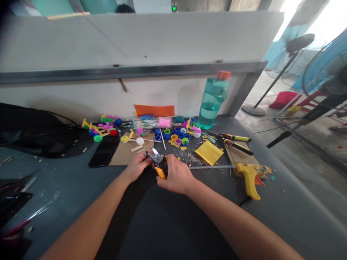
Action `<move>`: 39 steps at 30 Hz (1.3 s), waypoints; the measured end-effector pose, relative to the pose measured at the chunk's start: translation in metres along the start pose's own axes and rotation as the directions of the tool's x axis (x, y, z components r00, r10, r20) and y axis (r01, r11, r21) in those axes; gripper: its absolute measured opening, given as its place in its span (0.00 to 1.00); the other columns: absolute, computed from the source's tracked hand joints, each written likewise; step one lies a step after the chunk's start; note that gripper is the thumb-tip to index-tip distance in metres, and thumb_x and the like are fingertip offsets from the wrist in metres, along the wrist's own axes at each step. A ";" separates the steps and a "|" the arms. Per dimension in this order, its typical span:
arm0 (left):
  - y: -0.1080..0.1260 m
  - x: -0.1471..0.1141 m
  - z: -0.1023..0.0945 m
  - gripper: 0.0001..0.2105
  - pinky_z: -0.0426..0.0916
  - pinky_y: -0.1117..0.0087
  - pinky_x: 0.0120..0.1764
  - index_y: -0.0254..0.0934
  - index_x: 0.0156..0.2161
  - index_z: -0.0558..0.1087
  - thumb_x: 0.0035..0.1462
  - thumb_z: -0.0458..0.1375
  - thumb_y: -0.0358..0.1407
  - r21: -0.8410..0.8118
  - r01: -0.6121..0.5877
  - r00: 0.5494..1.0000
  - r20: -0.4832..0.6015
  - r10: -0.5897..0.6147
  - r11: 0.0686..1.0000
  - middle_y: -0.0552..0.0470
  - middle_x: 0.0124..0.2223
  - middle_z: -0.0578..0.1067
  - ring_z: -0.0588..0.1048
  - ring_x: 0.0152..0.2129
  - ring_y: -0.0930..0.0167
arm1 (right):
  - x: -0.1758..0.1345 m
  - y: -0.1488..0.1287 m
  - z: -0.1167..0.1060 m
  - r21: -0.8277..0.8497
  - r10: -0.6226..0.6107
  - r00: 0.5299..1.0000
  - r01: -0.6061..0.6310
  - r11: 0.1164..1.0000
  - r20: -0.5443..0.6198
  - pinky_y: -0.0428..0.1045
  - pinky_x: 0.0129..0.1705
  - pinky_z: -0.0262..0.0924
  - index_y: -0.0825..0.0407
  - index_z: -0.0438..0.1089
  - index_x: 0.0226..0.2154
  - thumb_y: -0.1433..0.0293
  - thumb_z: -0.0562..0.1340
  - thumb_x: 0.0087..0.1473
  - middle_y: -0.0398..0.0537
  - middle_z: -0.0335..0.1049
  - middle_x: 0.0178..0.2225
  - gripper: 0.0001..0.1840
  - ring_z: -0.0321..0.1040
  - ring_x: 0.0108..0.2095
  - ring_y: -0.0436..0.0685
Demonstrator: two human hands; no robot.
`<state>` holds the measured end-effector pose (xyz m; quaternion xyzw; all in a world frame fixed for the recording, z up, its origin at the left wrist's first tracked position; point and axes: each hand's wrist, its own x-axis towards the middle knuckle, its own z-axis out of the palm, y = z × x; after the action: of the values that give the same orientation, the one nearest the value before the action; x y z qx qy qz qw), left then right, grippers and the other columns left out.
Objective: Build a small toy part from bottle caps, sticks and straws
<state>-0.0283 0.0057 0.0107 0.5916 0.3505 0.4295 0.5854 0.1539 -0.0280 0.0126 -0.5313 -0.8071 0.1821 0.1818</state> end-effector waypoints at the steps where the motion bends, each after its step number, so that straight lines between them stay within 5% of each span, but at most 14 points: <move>1: 0.000 0.000 0.000 0.15 0.62 0.73 0.28 0.34 0.29 0.68 0.51 0.60 0.45 0.004 0.000 1.000 0.000 0.000 1.000 0.55 0.23 0.68 0.66 0.21 0.75 | 0.000 0.000 0.000 -0.008 0.001 1.000 -0.001 1.000 -0.001 0.49 0.31 0.56 0.53 0.54 0.44 0.57 0.60 0.44 0.49 0.68 0.34 0.28 0.68 0.31 0.57; 25: -0.011 0.001 -0.007 0.13 0.63 0.74 0.28 0.34 0.26 0.70 0.47 0.64 0.42 0.007 -0.065 0.995 -0.070 0.065 0.998 0.55 0.24 0.70 0.69 0.22 0.75 | -0.004 -0.007 -0.007 -0.181 -0.054 0.998 0.056 0.982 0.018 0.48 0.25 0.52 0.54 0.54 0.39 0.55 0.57 0.46 0.51 0.68 0.30 0.23 0.68 0.26 0.57; 39: -0.014 0.000 -0.007 0.13 0.62 0.73 0.30 0.33 0.28 0.70 0.48 0.64 0.42 -0.045 -0.003 0.997 -0.079 -0.001 0.999 0.55 0.25 0.70 0.67 0.23 0.75 | -0.002 -0.001 -0.004 -0.152 -0.084 0.996 0.089 0.984 0.037 0.47 0.25 0.52 0.54 0.53 0.40 0.61 0.55 0.51 0.50 0.69 0.30 0.17 0.69 0.27 0.57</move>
<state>-0.0331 0.0091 -0.0039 0.5611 0.3633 0.4607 0.5840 0.1558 -0.0293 0.0162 -0.5052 -0.8438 0.1195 0.1360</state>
